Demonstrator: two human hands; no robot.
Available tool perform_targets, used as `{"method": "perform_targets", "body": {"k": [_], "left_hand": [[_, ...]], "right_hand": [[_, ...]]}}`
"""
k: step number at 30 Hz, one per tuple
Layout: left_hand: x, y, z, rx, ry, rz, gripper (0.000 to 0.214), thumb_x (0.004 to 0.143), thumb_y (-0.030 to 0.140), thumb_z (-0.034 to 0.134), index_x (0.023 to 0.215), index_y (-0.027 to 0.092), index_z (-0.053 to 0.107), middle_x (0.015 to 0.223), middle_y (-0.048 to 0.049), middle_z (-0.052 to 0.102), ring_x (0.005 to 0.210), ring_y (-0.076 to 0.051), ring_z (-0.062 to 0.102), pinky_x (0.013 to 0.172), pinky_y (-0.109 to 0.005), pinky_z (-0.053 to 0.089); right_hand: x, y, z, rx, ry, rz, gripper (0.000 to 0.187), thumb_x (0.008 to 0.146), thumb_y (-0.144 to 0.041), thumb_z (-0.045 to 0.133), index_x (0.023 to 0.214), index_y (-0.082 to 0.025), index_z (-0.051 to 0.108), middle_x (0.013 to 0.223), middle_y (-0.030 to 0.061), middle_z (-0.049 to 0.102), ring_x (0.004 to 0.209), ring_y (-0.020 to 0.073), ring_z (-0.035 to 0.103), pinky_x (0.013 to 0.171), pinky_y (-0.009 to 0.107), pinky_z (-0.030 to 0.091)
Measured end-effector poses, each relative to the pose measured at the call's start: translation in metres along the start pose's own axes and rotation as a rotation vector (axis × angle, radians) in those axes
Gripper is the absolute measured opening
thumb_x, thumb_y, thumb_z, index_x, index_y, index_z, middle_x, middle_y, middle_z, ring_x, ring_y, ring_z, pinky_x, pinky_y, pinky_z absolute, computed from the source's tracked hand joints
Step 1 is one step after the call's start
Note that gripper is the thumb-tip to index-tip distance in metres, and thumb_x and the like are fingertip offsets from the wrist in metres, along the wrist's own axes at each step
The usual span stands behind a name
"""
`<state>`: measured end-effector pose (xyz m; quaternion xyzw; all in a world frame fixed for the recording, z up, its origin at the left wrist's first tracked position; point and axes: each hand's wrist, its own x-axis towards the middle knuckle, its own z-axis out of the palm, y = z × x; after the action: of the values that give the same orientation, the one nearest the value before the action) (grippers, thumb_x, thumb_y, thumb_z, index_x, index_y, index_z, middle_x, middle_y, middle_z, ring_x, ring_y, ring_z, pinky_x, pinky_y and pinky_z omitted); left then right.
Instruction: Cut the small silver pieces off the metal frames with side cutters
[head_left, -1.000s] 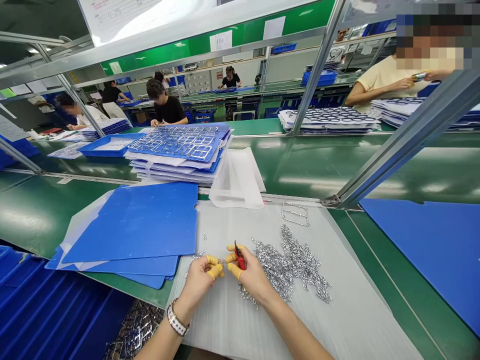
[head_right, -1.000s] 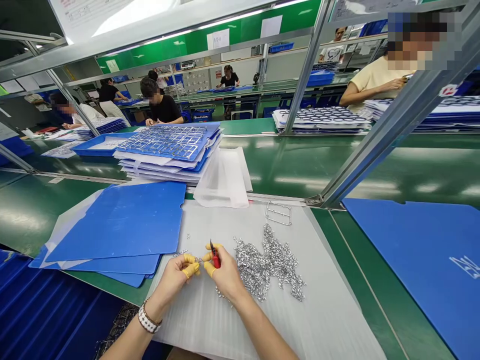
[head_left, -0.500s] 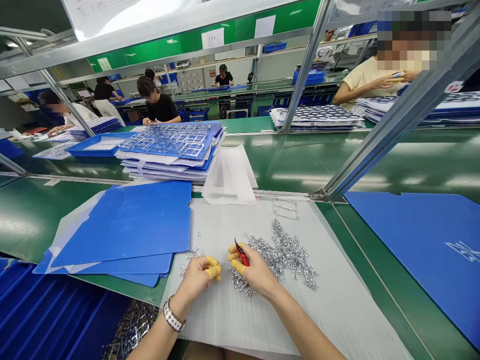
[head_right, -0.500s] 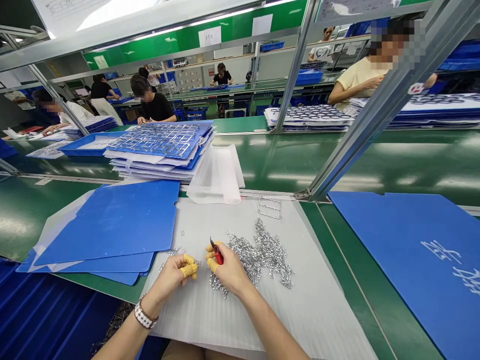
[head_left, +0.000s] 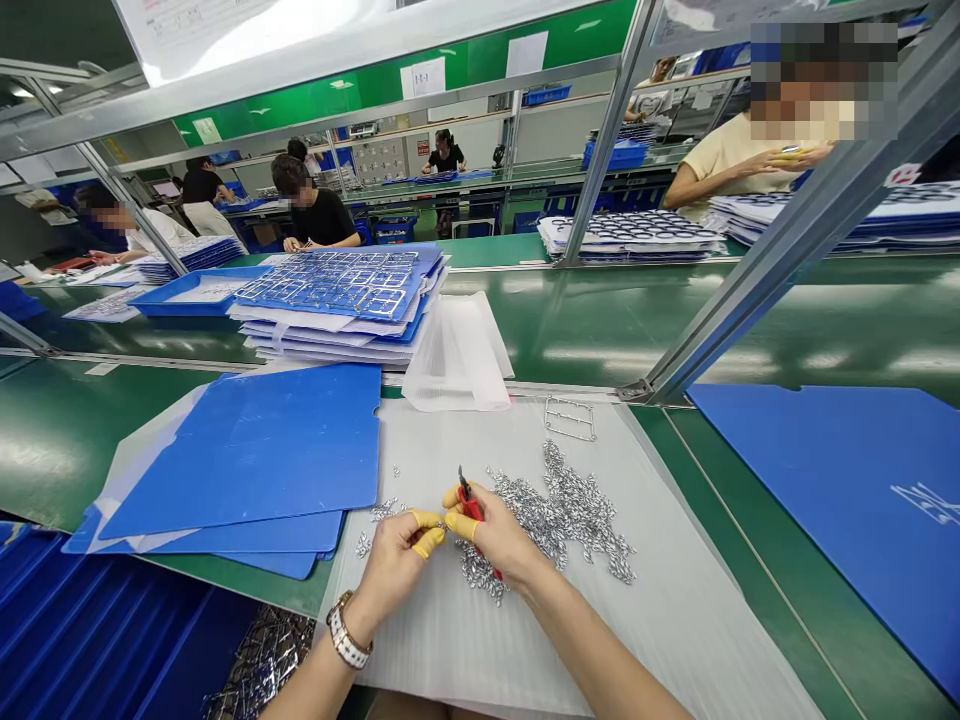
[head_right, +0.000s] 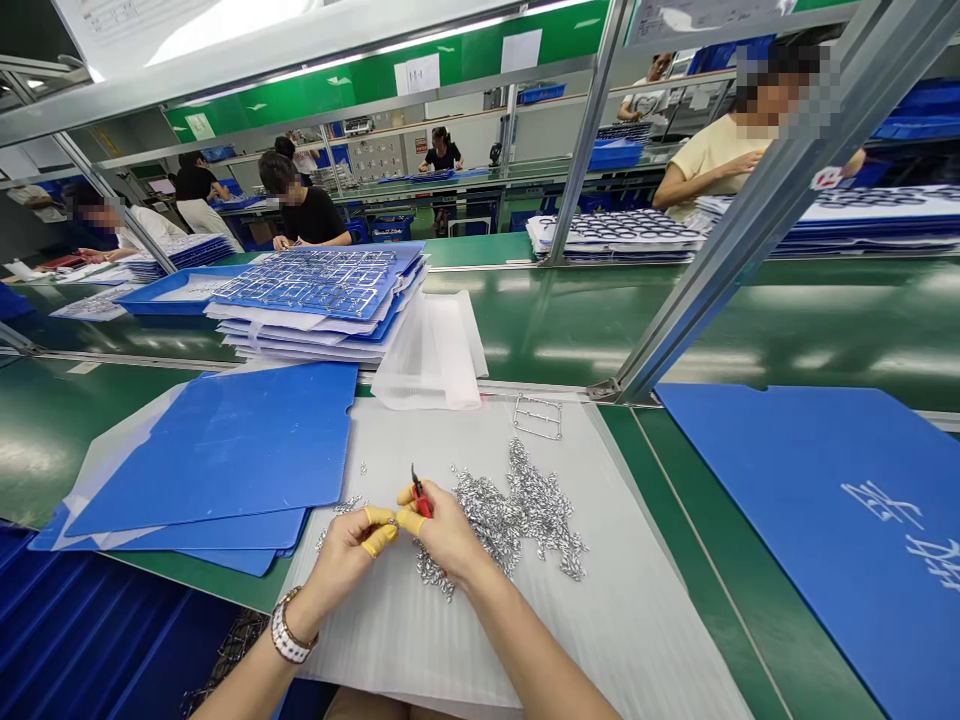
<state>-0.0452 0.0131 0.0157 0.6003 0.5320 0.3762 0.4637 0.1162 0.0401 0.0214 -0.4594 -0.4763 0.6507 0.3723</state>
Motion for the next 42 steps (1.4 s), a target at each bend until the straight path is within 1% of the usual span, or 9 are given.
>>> {"method": "perform_targets", "body": {"k": [3,9,12,17,26,32,35,38,42], "left_hand": [[-0.001,-0.001,-0.002,0.006,-0.017,0.023,0.016,0.076,0.028,0.060,0.081,0.018,0.071,0.074,-0.0040,0.067,0.067,-0.016,0.055,0.063,-0.025,0.042],[0.002,-0.013,-0.001,-0.059,-0.019,-0.141,0.018,0.073,0.031,0.059,0.073,0.015,0.067,0.063,-0.0024,0.063,0.051,-0.011,0.047,0.048,-0.022,0.035],[0.003,-0.013,-0.003,-0.043,-0.003,-0.146,0.017,0.073,0.029,0.058,0.073,0.014,0.066,0.062,-0.0020,0.061,0.050,-0.011,0.045,0.049,-0.022,0.033],[0.003,-0.011,-0.006,-0.019,0.001,-0.147,0.013,0.072,0.025,0.057,0.072,0.014,0.065,0.063,-0.0017,0.061,0.055,-0.012,0.047,0.052,-0.022,0.034],[0.005,-0.017,-0.003,-0.007,-0.080,-0.192,0.015,0.074,0.026,0.055,0.070,0.014,0.063,0.060,-0.0018,0.064,0.047,-0.011,0.048,0.046,-0.022,0.036],[0.003,-0.010,0.000,0.050,-0.065,-0.094,0.017,0.078,0.024,0.054,0.079,0.016,0.069,0.072,-0.0031,0.068,0.068,-0.015,0.058,0.063,-0.024,0.043],[0.001,-0.009,0.000,0.149,-0.055,0.031,0.019,0.081,0.024,0.055,0.090,0.020,0.071,0.077,-0.0035,0.070,0.070,-0.015,0.060,0.064,-0.024,0.044],[-0.001,-0.009,-0.001,0.291,-0.050,0.184,0.020,0.085,0.025,0.053,0.093,0.022,0.072,0.074,-0.0035,0.069,0.066,-0.014,0.059,0.061,-0.024,0.042],[-0.003,-0.010,-0.003,0.389,-0.058,0.295,0.022,0.087,0.023,0.051,0.097,0.022,0.071,0.072,-0.0040,0.068,0.064,-0.014,0.058,0.060,-0.024,0.041]], "right_hand": [[0.001,0.003,0.003,0.151,-0.037,0.095,0.021,0.063,-0.025,0.063,0.080,-0.020,0.053,0.059,-0.0071,0.048,0.049,0.0082,0.042,0.049,0.023,0.034],[0.003,0.009,0.003,0.191,0.034,0.145,0.024,0.063,-0.024,0.060,0.086,-0.019,0.054,0.066,-0.0037,0.057,0.051,0.0090,0.046,0.048,0.023,0.035],[0.001,0.004,-0.003,0.000,0.050,0.101,0.021,0.064,-0.026,0.061,0.083,-0.019,0.056,0.067,-0.0027,0.058,0.055,0.0103,0.049,0.052,0.024,0.037],[-0.003,-0.007,-0.012,-0.420,0.064,-0.079,0.021,0.068,-0.023,0.055,0.088,-0.020,0.058,0.084,0.0009,0.065,0.075,0.0152,0.059,0.070,0.029,0.044],[-0.003,-0.004,-0.008,-0.590,0.011,-0.113,0.021,0.071,-0.019,0.052,0.092,-0.020,0.056,0.087,0.0015,0.066,0.076,0.0151,0.060,0.068,0.026,0.043],[-0.018,-0.008,-0.022,-1.091,0.030,-0.184,0.020,0.076,-0.019,0.051,0.096,-0.020,0.056,0.091,0.0047,0.064,0.084,0.0191,0.058,0.073,0.028,0.038],[-0.026,-0.010,-0.026,-1.302,0.014,-0.221,0.021,0.074,-0.012,0.052,0.093,-0.019,0.057,0.090,0.0064,0.064,0.088,0.0208,0.057,0.077,0.030,0.036],[-0.032,-0.011,-0.025,-1.383,-0.020,-0.226,0.020,0.072,-0.012,0.055,0.091,-0.019,0.057,0.087,0.0056,0.063,0.086,0.0212,0.056,0.075,0.030,0.035],[-0.034,-0.012,-0.023,-1.402,-0.038,-0.227,0.023,0.071,-0.012,0.055,0.092,-0.019,0.058,0.088,0.0057,0.063,0.086,0.0214,0.055,0.074,0.030,0.035]]}}
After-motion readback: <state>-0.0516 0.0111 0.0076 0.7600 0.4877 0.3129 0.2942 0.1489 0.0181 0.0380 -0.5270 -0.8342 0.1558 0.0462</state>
